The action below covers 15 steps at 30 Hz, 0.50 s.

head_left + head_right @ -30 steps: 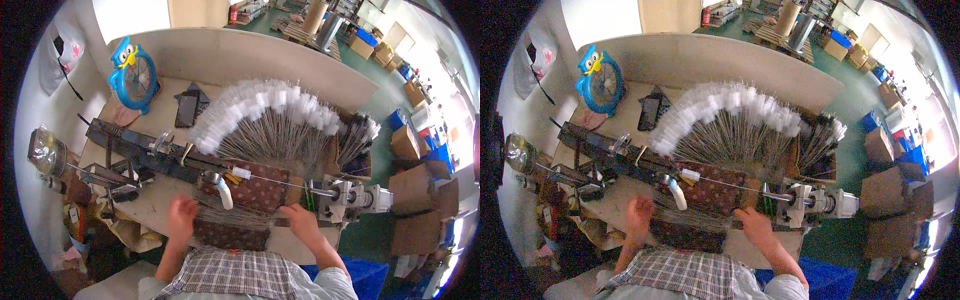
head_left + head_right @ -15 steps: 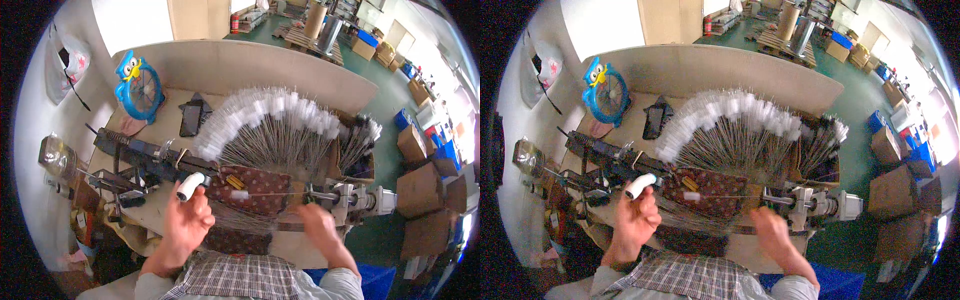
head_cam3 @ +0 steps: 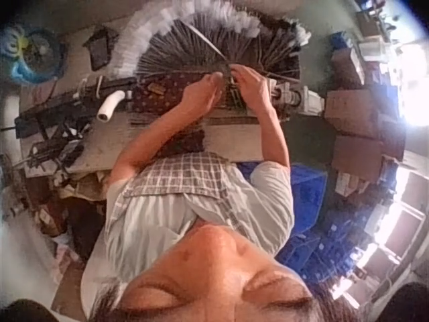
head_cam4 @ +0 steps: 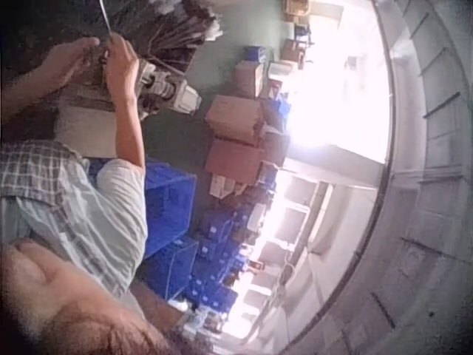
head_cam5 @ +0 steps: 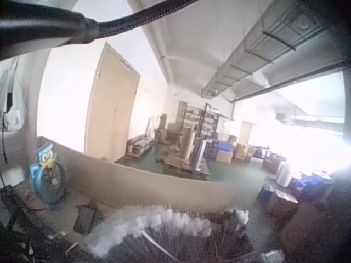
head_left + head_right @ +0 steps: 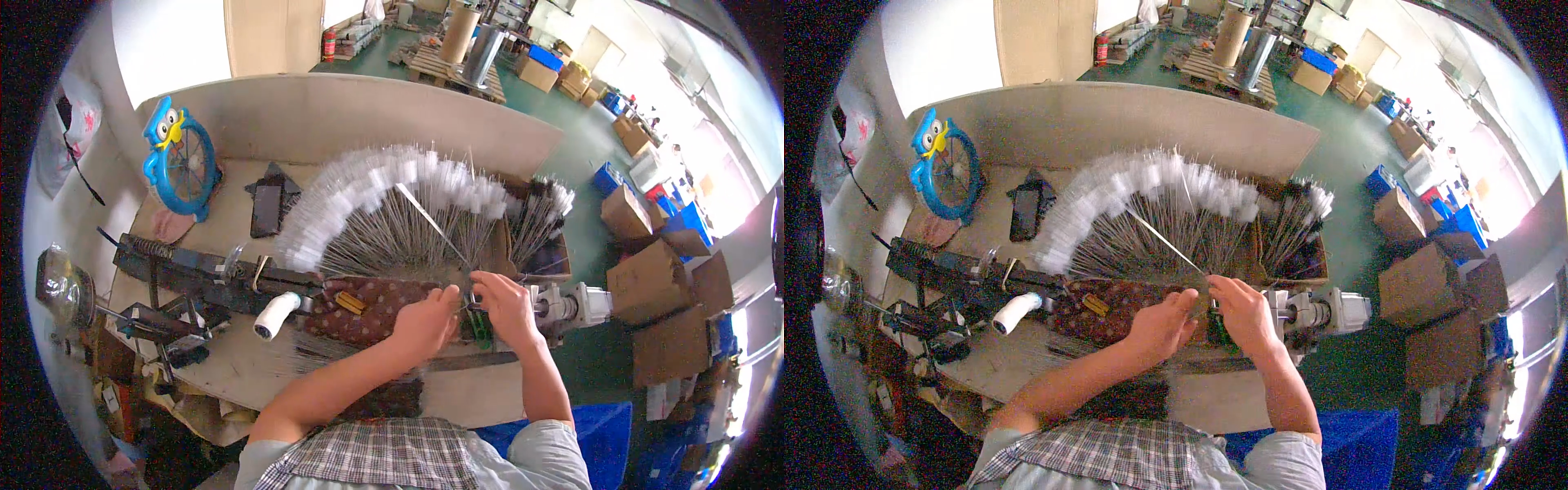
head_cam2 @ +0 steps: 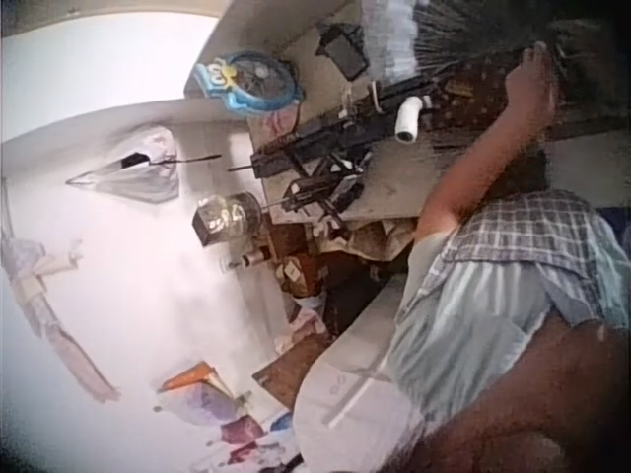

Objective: The recorder is using a specialized machine to assemble or process white, fan-shaped brushes at a factory workstation.

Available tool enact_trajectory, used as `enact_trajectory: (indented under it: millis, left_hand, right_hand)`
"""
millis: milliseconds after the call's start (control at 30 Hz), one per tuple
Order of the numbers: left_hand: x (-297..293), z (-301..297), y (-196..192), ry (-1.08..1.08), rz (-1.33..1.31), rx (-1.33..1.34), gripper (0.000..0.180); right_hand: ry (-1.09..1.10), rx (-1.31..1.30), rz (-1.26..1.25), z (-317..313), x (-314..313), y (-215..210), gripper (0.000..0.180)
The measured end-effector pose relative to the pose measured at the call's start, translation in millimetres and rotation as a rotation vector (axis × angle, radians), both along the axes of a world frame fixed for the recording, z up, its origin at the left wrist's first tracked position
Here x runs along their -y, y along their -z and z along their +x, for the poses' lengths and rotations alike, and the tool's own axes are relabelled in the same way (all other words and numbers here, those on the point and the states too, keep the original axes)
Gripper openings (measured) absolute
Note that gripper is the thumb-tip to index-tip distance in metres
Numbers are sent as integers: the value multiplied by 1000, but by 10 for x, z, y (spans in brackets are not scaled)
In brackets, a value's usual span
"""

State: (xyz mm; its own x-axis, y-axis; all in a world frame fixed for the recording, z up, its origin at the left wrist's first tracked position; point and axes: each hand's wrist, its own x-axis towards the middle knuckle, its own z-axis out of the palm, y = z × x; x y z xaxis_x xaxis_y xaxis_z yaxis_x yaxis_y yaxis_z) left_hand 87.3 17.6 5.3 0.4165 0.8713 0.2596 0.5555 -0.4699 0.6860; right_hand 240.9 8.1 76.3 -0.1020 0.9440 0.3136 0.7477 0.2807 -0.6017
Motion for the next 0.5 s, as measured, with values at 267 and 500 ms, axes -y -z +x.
enact_trajectory:
  millis: [267, 500]
  left_hand:
    - [-569, -69, -13, -189, 467, -696, 5]
    - [36, -910, -42, -118, 430, -341, 35]
  right_hand:
    - [-73, 125, 113, 55, -163, 154, 15]
    - [-440, 10, 98, -198, -212, -257, 11]
